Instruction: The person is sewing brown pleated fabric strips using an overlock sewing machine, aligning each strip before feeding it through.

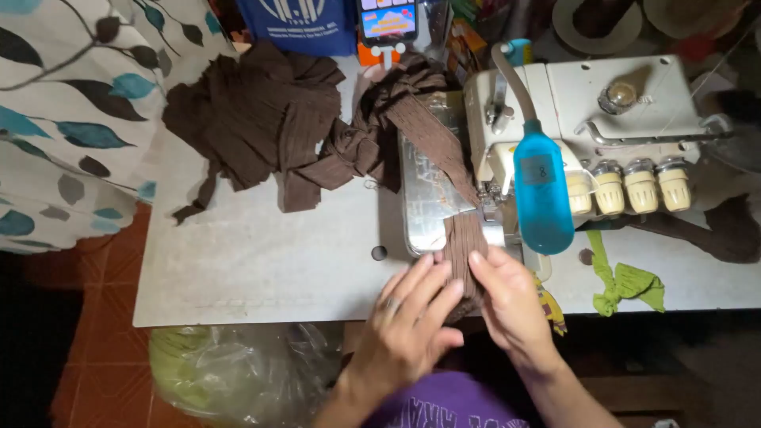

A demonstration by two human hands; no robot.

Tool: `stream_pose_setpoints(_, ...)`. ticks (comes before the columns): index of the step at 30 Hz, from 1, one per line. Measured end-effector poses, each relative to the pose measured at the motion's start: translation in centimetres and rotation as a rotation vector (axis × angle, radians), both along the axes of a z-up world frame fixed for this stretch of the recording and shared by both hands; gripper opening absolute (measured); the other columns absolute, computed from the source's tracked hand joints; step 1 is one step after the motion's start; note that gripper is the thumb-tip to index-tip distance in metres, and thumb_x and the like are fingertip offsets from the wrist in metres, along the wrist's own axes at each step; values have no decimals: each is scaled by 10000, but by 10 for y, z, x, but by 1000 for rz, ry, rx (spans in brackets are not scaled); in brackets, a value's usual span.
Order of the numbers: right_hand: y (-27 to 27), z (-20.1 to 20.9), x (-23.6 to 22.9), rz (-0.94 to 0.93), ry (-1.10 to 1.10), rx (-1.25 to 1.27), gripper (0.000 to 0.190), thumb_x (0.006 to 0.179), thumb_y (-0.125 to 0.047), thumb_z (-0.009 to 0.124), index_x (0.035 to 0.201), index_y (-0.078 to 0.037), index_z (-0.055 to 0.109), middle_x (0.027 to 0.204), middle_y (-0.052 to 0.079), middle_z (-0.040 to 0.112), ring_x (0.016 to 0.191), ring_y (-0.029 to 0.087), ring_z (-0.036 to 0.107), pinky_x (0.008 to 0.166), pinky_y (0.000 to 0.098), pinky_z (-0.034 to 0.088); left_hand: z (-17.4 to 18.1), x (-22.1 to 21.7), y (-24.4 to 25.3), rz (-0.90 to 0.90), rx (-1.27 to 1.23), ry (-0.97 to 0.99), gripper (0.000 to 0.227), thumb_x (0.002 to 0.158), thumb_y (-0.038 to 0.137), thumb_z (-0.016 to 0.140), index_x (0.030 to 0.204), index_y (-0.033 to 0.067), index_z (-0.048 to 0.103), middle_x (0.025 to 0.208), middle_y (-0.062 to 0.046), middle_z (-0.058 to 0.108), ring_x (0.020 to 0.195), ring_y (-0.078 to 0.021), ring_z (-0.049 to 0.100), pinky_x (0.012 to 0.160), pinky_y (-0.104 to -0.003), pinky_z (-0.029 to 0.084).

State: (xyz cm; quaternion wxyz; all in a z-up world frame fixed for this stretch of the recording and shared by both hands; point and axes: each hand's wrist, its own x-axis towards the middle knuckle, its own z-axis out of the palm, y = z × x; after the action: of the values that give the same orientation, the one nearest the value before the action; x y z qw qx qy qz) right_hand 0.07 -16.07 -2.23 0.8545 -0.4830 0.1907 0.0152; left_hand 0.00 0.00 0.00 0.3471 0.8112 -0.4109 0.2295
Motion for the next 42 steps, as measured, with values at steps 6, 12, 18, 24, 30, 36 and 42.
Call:
stream_pose_setpoints(6, -19, -24, -20, 188, -6, -305, 510, 890, -173, 523, 1377, -24, 494, 1381, 95, 578, 1265, 159, 533, 1077, 301, 413, -30, 26, -33, 152, 271, -130, 519, 1046, 362, 283, 1252, 37, 631, 1309, -122, 618, 1236, -310, 555, 988, -502, 345)
stream_pose_setpoints(12, -92, -20, -77, 28, 73, -671, 245, 908, -25, 519, 1007, 113, 696, 859, 243, 788, 769, 304, 789, 785, 342, 633, -37, 34, -36, 171, 288, -89, 435, 1013, 384, 412, 1273, 99, 613, 1250, -120, 613, 1195, -331, 547, 1055, -591, 291)
stream_pose_setpoints(18, -289, -186, -150, -1201, 78, -1082, 420, 887, 161, 382, 1246, 32, 556, 1047, 147, 671, 704, 133, 593, 497, 189, 405, -44, 40, -34, 33, 270, -89, 415, 1016, 275, 492, 1317, -3, 556, 1416, -176, 507, 1347, -374, 441, 1114, -558, 311)
stream_pose_setpoints(24, -303, -289, -159, -1053, 232, -848, 608, 792, 49, 500, 1370, -114, 411, 1411, 111, 466, 1175, 292, 584, 795, 360, 562, -66, 42, -42, 60, 103, -163, 452, 1036, 302, 334, 1382, 59, 494, 1422, -162, 512, 1349, -338, 462, 1084, -563, 308)
stream_pose_setpoints(30, -254, -256, -76, -1339, 233, -277, 756, 950, -548, 296, 1518, -74, 140, 1590, 183, 122, 1472, 343, 167, 1196, 454, 153, -41, 39, -33, 32, 320, -115, 413, 1010, 257, 520, 1349, 20, 513, 1447, -185, 470, 1361, -357, 450, 1102, -553, 326)
stream_pose_setpoints(36, -297, -276, -125, -676, 550, -1133, 113, 763, 123, 433, 722, 76, 338, 1560, 328, 178, 1440, 444, 249, 1157, 322, 245, -36, 41, -35, 24, 299, -128, 367, 1005, 258, 503, 1275, 20, 574, 1355, -186, 556, 1326, -360, 478, 1086, -533, 309)
stream_pose_setpoints(42, -218, -40, -129, 379, 489, -1275, 330, 771, -205, 728, 1088, -207, 817, 1160, -78, 787, 1113, 39, 696, 1034, 196, 457, -37, 36, -37, 79, 309, -181, 399, 992, 301, 535, 1290, 41, 589, 1381, -133, 558, 1293, -340, 506, 1034, -496, 356)
